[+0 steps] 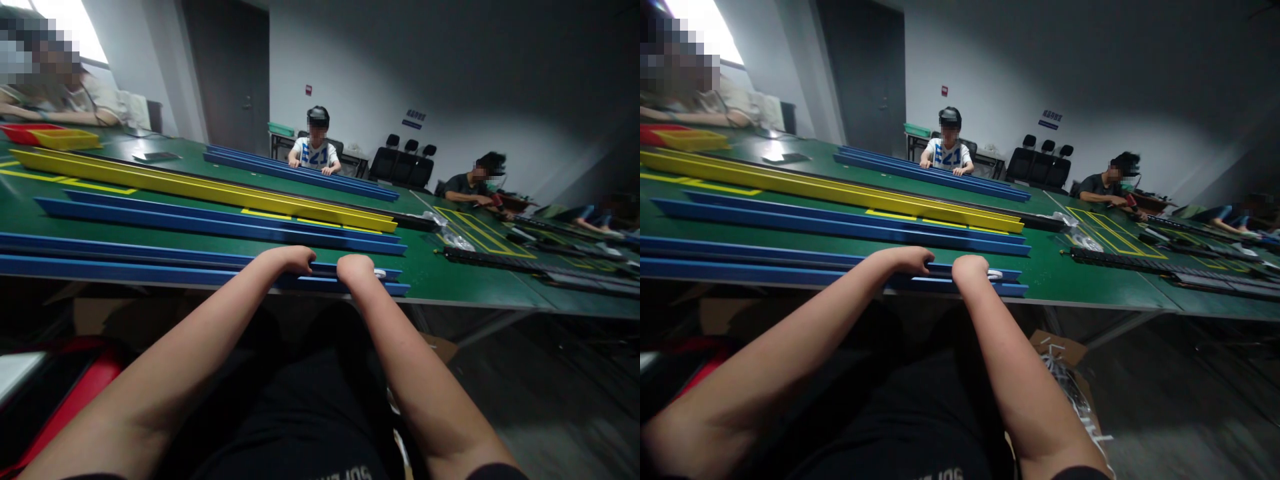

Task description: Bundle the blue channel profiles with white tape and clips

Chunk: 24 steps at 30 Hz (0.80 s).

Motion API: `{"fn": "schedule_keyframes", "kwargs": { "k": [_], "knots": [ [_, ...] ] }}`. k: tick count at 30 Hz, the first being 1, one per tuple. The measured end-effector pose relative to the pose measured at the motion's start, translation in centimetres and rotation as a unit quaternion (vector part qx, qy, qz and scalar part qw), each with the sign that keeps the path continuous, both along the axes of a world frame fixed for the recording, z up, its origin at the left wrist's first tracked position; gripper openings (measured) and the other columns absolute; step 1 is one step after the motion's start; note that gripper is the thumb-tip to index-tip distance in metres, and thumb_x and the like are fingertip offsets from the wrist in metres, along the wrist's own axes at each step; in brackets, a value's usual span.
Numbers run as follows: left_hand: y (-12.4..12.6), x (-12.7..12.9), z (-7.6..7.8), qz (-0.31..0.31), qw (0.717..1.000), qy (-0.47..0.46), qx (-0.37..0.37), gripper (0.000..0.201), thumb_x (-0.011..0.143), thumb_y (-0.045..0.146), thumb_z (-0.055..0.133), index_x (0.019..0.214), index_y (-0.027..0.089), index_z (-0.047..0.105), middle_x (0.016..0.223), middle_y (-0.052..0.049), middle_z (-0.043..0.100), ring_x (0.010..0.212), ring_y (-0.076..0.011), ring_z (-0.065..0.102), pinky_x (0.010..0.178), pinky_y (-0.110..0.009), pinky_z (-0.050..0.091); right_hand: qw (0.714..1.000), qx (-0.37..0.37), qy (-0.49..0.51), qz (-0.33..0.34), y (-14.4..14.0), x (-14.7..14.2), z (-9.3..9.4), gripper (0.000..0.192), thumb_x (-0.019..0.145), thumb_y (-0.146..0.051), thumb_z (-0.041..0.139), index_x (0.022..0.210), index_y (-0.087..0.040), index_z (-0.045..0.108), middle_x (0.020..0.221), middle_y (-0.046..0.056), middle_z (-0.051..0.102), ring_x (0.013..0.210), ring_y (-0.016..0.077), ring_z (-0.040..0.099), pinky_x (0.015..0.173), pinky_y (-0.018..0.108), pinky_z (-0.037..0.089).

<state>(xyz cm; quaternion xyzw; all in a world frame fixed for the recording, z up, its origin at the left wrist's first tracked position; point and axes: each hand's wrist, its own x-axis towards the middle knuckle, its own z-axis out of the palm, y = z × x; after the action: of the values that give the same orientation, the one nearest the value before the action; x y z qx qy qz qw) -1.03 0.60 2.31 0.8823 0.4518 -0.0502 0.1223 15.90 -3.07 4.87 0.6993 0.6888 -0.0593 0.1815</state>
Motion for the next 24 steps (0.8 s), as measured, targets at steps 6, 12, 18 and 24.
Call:
{"fn": "schedule_keyframes", "kwargs": {
  "k": [6,12,18,24],
  "knots": [
    [0.3,-4.8,-0.2,0.052,0.998,0.016,-0.029,0.042,0.063,0.034,0.062,0.104,0.025,0.066,0.098,-0.004,0.072,0.080,-0.0197,0.063,0.069,-0.027,0.046,1.000,0.016,-0.018,0.007,-0.2,-0.1,-0.1,0.033,0.079,-0.011,0.056,0.107,-0.016,0.073,0.122,0.018,0.064,0.112,0.0298,0.062,0.091,0.043,0.050],
    [0.0,-5.7,-1.2,0.054,0.998,-0.016,0.033,0.037,0.070,0.044,0.055,0.100,0.025,0.066,0.091,-0.004,0.072,0.074,-0.0196,0.061,0.060,-0.027,0.041,0.999,0.032,-0.022,0.013,-0.7,0.0,0.0,0.032,0.083,-0.015,0.056,0.110,-0.013,0.072,0.118,0.021,0.065,0.112,0.0274,0.062,0.092,0.038,0.050],
    [-0.2,-5.6,-1.5,0.063,0.996,-0.017,0.056,0.039,0.071,0.048,0.055,0.102,0.027,0.066,0.090,-0.004,0.071,0.074,-0.0201,0.061,0.058,-0.027,0.039,0.999,0.035,-0.024,0.015,-0.7,0.0,0.0,0.032,0.083,-0.019,0.058,0.111,-0.012,0.072,0.115,0.022,0.066,0.111,0.0272,0.063,0.091,0.036,0.050],
    [-0.2,-5.7,-1.6,0.065,0.996,-0.021,0.057,0.040,0.070,0.048,0.057,0.105,0.028,0.066,0.093,-0.003,0.072,0.075,-0.0201,0.062,0.058,-0.026,0.040,0.999,0.036,-0.021,0.016,-0.6,0.0,-0.1,0.032,0.083,-0.012,0.052,0.107,-0.015,0.073,0.118,0.019,0.065,0.109,0.0279,0.064,0.090,0.040,0.050]
  ]
}}
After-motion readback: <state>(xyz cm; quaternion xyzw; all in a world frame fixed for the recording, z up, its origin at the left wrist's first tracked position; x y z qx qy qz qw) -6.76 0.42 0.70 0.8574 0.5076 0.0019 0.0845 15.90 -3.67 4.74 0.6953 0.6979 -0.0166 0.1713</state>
